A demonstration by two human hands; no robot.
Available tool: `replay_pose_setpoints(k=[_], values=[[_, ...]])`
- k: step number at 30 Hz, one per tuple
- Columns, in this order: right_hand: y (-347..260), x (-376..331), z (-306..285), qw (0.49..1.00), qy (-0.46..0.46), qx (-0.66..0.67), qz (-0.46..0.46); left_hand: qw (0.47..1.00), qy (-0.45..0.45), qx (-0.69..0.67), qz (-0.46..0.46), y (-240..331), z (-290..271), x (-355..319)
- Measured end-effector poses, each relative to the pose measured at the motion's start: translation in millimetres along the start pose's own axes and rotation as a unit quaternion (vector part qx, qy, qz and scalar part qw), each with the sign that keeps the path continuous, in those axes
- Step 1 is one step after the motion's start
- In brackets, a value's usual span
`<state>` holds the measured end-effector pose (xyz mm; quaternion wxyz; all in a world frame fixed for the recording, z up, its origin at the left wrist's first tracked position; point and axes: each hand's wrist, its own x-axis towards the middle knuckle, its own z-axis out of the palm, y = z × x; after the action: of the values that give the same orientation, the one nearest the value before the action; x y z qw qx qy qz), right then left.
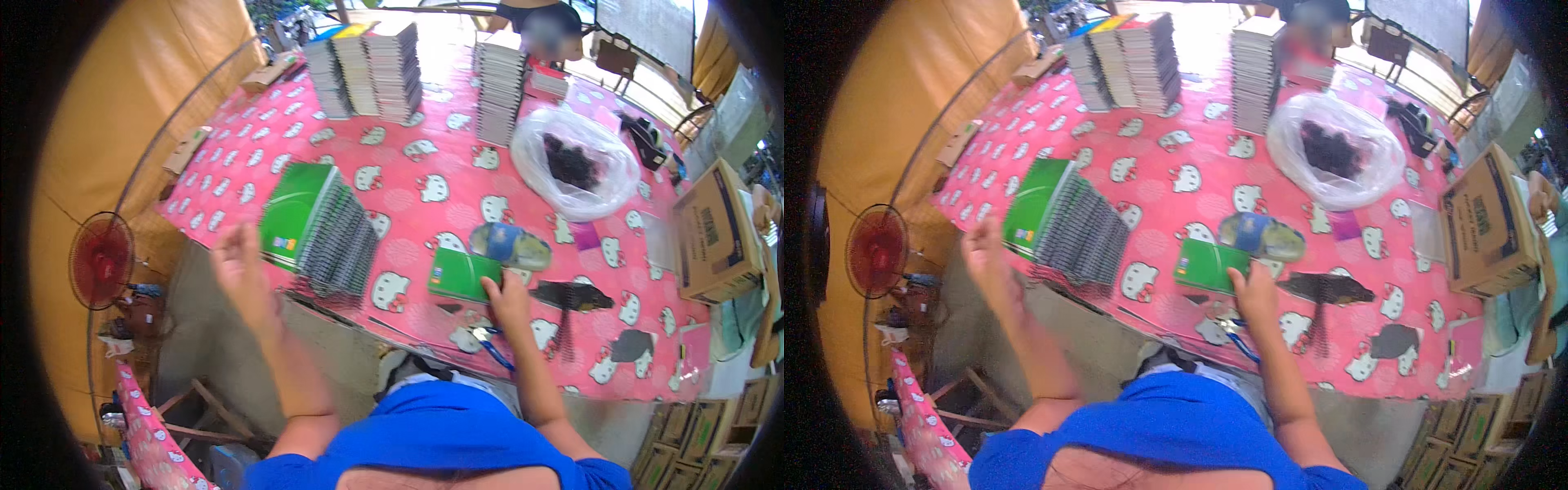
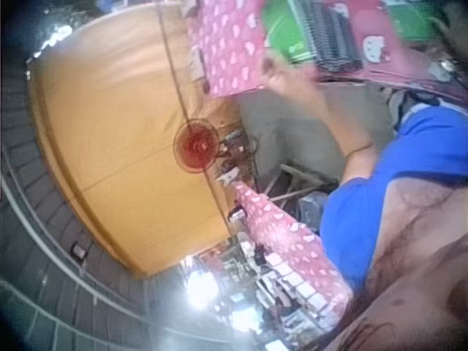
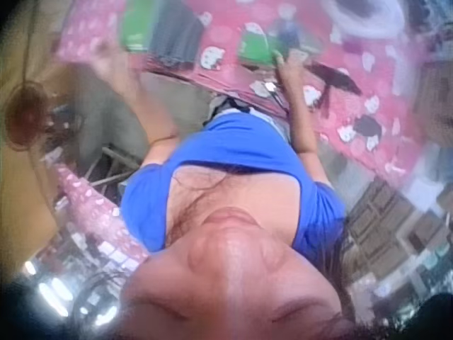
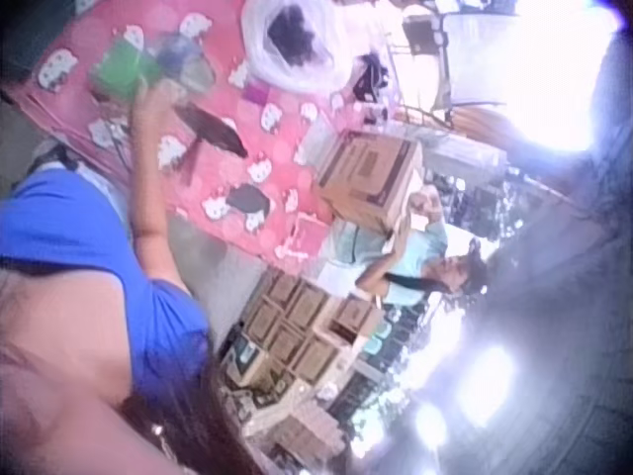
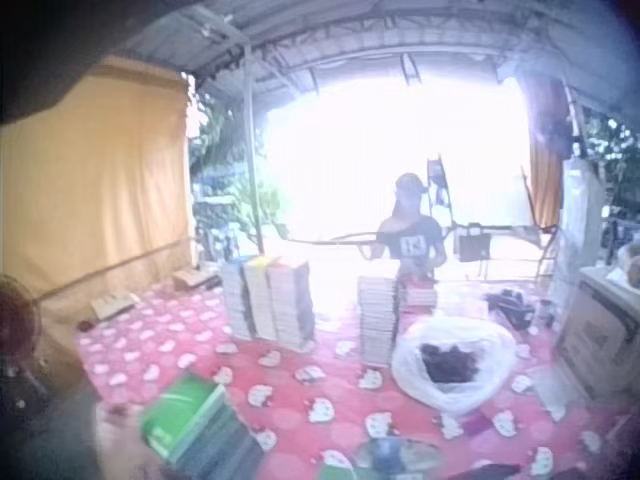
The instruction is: The person uses tape to secure individual notebooks and then uses pliers to trim wire coils on a stack of notebooks.
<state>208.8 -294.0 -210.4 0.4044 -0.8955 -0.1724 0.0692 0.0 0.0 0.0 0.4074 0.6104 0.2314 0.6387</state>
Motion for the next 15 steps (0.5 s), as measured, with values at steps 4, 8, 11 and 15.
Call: replay_pose_setpoints(k=[4, 8, 11, 15], values=[[31.8, -37.0, -31.9, 0.999, 0.044, 0.004, 0.031, 0.992, -0.028, -0.062, 0.108, 53.0, 6.0, -60.7], [10.9, -25.2, -32.6, 0.981, 0.095, 0.165, -0.047, 0.928, -0.303, -0.197, 0.087, 72.7, 61.7, -95.8], [-1.1, -18.9, -24.4, 0.979, 0.075, 0.155, -0.11, 0.846, -0.51, 0.073, 0.139, 36.8, 128.1, -148.3], [-4.1, -10.3, -34.2, 0.978, 0.003, 0.113, -0.175, 0.776, -0.586, 0.181, 0.15, -59.9, 156.8, -204.0]])
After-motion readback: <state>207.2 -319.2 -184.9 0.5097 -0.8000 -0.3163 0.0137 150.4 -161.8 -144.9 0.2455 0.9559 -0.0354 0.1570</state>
